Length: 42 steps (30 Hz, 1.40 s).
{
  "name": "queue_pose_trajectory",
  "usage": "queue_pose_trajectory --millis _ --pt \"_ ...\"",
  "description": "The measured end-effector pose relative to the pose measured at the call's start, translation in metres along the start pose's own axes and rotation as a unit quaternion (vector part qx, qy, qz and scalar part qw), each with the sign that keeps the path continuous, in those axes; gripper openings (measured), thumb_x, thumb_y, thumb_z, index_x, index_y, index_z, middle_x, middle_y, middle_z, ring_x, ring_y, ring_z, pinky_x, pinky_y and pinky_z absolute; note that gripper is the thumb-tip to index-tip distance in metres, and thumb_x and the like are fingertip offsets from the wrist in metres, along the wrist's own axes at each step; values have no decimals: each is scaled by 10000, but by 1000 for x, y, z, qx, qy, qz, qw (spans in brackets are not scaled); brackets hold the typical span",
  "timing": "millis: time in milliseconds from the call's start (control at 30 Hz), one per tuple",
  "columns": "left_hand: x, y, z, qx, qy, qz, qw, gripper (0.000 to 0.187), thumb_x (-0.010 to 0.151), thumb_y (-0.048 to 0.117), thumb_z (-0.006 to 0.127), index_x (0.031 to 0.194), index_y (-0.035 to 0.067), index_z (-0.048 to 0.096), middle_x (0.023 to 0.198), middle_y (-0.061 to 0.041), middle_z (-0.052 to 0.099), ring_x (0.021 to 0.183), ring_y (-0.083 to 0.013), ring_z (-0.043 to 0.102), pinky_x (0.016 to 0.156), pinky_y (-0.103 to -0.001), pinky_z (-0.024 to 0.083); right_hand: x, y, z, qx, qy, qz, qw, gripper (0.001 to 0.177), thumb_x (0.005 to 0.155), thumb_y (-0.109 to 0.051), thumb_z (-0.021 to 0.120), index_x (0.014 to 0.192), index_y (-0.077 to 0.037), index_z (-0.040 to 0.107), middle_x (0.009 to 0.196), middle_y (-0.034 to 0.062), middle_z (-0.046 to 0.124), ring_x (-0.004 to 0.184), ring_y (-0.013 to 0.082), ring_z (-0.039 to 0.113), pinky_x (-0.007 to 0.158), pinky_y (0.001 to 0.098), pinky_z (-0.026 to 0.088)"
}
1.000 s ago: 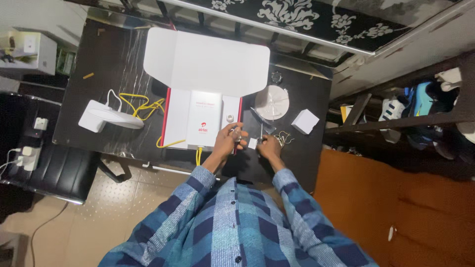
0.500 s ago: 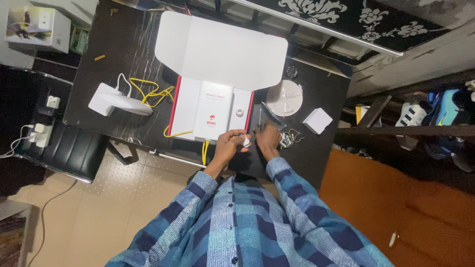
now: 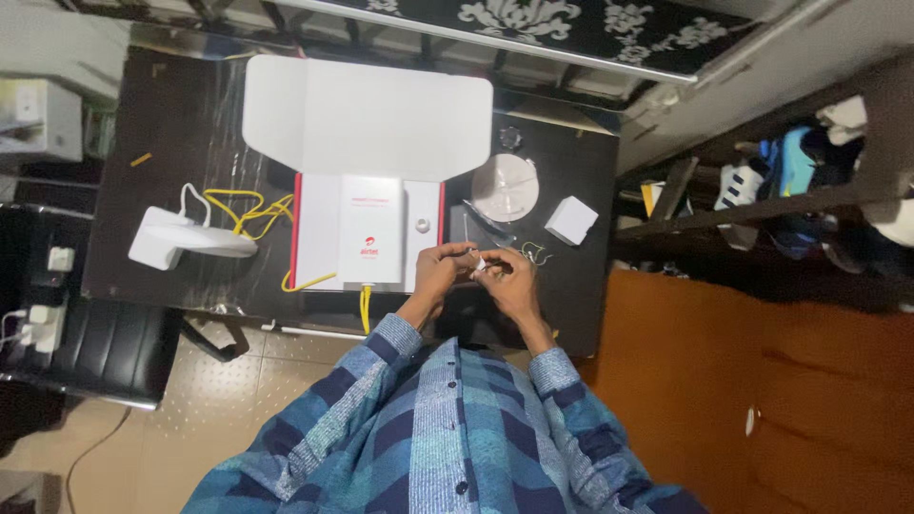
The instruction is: The person untangles a yellow ethernet cable at a table, plugs it into a white Airtel router, opens the product box, and inserts a battery and SIM card into the router. They then power the router on, carry it across the room toward a TV stand, and handle a power adapter while walking.
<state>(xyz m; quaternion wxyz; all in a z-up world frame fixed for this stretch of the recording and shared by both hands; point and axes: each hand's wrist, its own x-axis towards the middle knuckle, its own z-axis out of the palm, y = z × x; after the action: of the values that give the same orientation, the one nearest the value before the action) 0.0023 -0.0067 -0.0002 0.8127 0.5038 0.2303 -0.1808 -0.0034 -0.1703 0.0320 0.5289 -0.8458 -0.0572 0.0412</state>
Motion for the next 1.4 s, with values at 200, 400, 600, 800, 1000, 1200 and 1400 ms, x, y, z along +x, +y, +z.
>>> queue_pose_trajectory --millis 200,400,600,800,1000,1200,1400 --pt "5 -1 0 -21 3 -28 999 321 930 138 720 1112 -126 728 916 -137 758 752 -203 732 656 -285 616 -7 34 -3 221 -18 46 974 275 815 5 794 1085 35 750 1044 61 748 951 137 754 834 253 628" --pt "-7 15 -19 -21 55 -18 998 308 957 179 695 1139 -68 723 888 -104 759 689 -198 742 540 -270 567 2 51 9 256 -22 134 957 332 797 38 786 1126 10 747 1017 90 778 875 153 736 784 256 617" --pt "-23 14 -39 123 94 113 981 331 846 58 767 1173 8 759 807 -99 737 632 -147 673 542 -251 532 40 19 30 188 22 57 980 354 747 -16 883 1020 -15 658 938 76 674 744 110 654 654 259 566" --pt "-38 15 -55 209 158 153 953 307 761 81 800 1062 35 764 825 -42 775 667 -109 745 609 -255 585 89 -30 57 -143 81 -121 979 281 713 -139 888 975 -125 790 907 69 695 778 200 664 687 357 534" --pt "-58 34 -64 255 180 160 936 287 780 214 846 1013 59 780 797 -52 786 665 -101 731 635 -257 576 121 -38 83 -193 22 -116 974 227 751 -178 811 974 -143 794 873 88 665 750 249 678 679 403 532" --pt "-60 38 -75 287 201 174 920 329 752 292 868 995 81 798 770 -54 767 647 -117 697 646 -277 564 126 -31 92 -279 16 -164 946 243 718 -193 842 937 -109 776 903 121 677 775 306 668 682 445 526" --pt "-53 37 -78 301 180 166 922 318 740 271 860 985 80 792 787 -28 774 641 -116 705 650 -285 567 126 -19 85 -56 33 76 995 294 848 -208 747 1118 -113 680 776 70 726 675 186 701 660 336 549"
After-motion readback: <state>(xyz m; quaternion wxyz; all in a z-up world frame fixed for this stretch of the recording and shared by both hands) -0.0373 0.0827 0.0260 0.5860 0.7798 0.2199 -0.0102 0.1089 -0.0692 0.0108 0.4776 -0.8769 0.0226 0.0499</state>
